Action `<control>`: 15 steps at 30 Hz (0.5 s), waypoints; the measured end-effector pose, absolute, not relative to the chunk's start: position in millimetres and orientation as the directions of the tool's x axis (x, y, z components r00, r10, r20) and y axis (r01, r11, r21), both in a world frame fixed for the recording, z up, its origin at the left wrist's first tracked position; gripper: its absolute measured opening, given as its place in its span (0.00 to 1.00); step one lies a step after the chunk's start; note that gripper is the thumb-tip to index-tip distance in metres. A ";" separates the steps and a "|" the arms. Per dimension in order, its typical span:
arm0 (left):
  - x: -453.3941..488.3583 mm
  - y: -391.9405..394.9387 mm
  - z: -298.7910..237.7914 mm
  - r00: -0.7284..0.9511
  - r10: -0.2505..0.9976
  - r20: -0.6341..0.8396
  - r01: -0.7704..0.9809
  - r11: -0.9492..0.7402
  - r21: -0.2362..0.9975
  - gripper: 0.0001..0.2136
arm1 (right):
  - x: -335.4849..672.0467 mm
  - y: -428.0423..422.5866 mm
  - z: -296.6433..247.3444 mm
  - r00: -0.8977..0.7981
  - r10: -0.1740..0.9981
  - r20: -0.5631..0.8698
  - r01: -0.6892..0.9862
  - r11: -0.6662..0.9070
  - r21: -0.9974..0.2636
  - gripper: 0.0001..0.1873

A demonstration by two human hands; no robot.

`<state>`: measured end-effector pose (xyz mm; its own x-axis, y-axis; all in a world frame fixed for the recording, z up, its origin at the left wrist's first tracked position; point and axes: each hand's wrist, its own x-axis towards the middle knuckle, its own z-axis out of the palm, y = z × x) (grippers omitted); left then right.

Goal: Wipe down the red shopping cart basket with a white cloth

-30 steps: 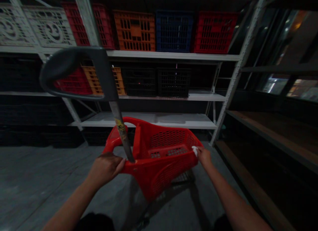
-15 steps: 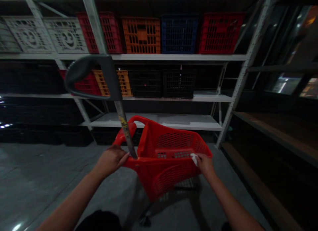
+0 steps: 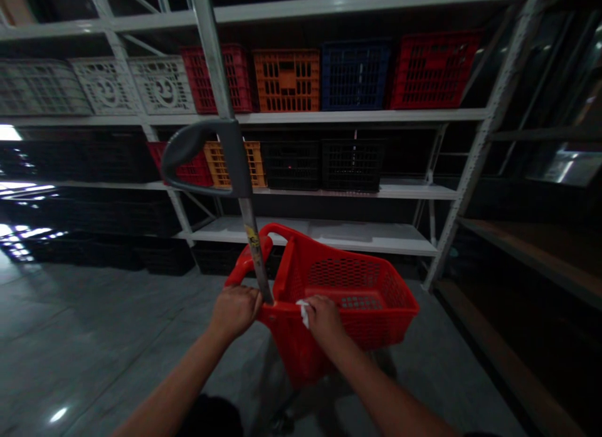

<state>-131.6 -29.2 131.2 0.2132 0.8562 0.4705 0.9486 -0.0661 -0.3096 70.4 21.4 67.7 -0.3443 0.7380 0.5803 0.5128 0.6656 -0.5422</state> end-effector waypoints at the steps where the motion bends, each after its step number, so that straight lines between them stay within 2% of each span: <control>1: -132.3 -29.8 130.9 0.218 0.852 0.476 0.947 -0.067 -0.313 0.20 | 58.6 18.2 75.2 -0.359 0.722 0.591 0.466 0.687 -0.557 0.12; 5: -134.0 -32.1 128.7 0.231 0.839 0.492 0.945 -0.075 -0.317 0.19 | 29.6 21.2 97.7 -0.394 0.673 0.626 0.230 0.732 -0.641 0.11; 8: -137.0 -31.7 124.5 0.255 0.809 0.529 0.947 -0.099 -0.306 0.19 | 21.1 43.2 105.0 -0.443 0.590 0.675 0.141 0.789 -0.598 0.12; 11: -142.4 -29.7 119.7 0.301 0.743 0.598 0.944 -0.144 -0.297 0.18 | 13.6 77.2 106.6 -0.682 0.422 0.598 0.142 0.878 -0.458 0.11; 12: -144.3 -29.2 118.7 0.313 0.720 0.619 0.942 -0.156 -0.296 0.17 | 10.3 89.3 106.8 -0.734 0.410 0.542 0.177 0.885 -0.431 0.10; 15: -149.4 -29.4 118.1 0.334 0.684 0.649 0.938 -0.173 -0.300 0.17 | -1.2 119.8 108.4 -0.723 0.515 0.461 0.345 0.847 -0.405 0.09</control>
